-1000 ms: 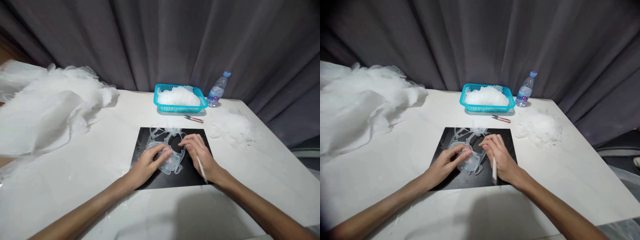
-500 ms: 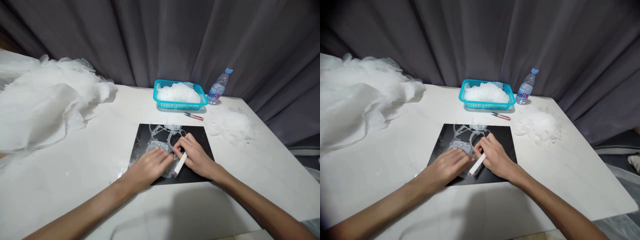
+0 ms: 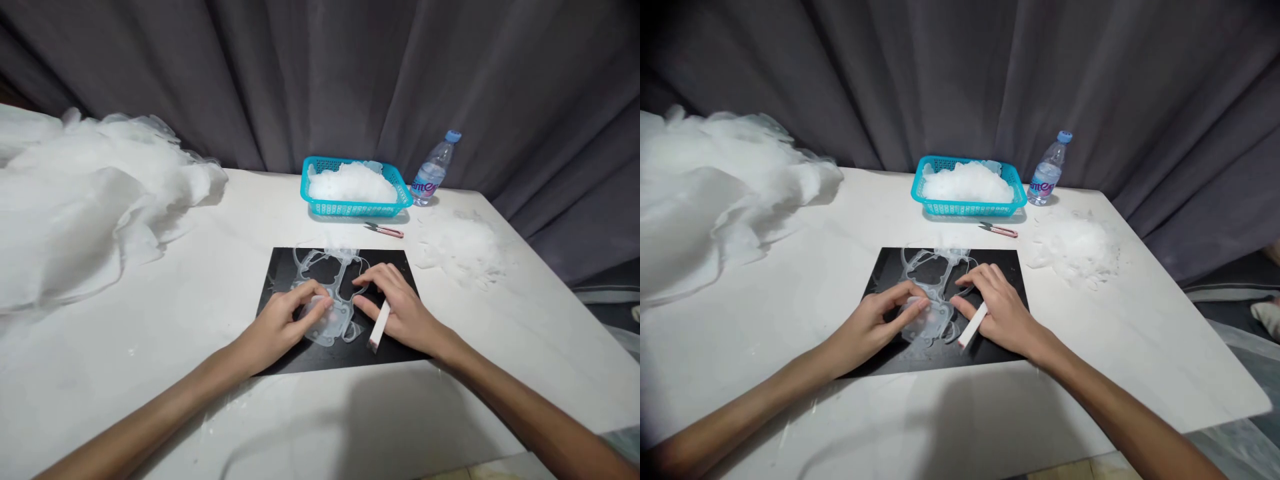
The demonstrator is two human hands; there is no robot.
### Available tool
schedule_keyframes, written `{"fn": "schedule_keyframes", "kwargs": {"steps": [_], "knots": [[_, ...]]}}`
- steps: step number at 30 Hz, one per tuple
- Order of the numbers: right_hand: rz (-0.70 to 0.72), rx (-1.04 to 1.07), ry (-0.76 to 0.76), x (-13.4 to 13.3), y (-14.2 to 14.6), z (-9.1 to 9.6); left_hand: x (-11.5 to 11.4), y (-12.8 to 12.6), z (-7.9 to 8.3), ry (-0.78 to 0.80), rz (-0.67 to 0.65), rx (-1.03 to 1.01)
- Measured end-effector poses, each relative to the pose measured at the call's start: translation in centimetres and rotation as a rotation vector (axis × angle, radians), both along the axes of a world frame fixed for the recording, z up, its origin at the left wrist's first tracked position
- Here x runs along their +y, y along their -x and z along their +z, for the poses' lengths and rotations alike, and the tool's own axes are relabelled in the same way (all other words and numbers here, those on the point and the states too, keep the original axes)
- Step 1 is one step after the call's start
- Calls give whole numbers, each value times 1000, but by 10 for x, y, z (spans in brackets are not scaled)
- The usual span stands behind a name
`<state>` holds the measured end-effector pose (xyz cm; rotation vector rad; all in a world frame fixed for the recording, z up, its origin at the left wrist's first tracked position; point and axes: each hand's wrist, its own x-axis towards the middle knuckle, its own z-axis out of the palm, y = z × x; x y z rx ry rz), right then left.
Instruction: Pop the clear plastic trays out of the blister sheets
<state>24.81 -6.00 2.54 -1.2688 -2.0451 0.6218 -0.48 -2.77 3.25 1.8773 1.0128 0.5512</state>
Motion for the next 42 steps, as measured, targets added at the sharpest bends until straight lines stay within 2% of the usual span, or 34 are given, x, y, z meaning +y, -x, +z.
{"fn": "schedule_keyframes", "kwargs": {"steps": [3, 8, 14, 22, 28, 31, 34, 37, 40, 42], "knots": [[-29, 19, 44, -10, 6, 1, -3, -5, 1, 136, 45, -131], [101, 129, 126, -13, 11, -3, -5, -9, -1, 426, 91, -364], [137, 185, 174, -10, 7, -3, -8, -14, -1, 490, 134, -347], [164, 174, 108, -12, 5, 3, -10, -18, 7, 569, 145, -357], [20, 73, -67, -9, 15, -3, -22, -24, 2, 664, 159, -404], [10, -11, -144, 3, 16, -11, -32, -29, -2, 717, 120, -414], [-14, -42, -164, 15, 14, -15, -35, -30, -4, 726, 93, -381], [9, -46, -111, 17, 7, -11, -29, -26, -4, 681, 96, -334], [69, -37, -5, 9, -4, -1, -20, -19, -2, 567, 74, -285], [53, 13, 35, 3, -10, 5, -17, -16, 0, 481, 53, -244]]}}
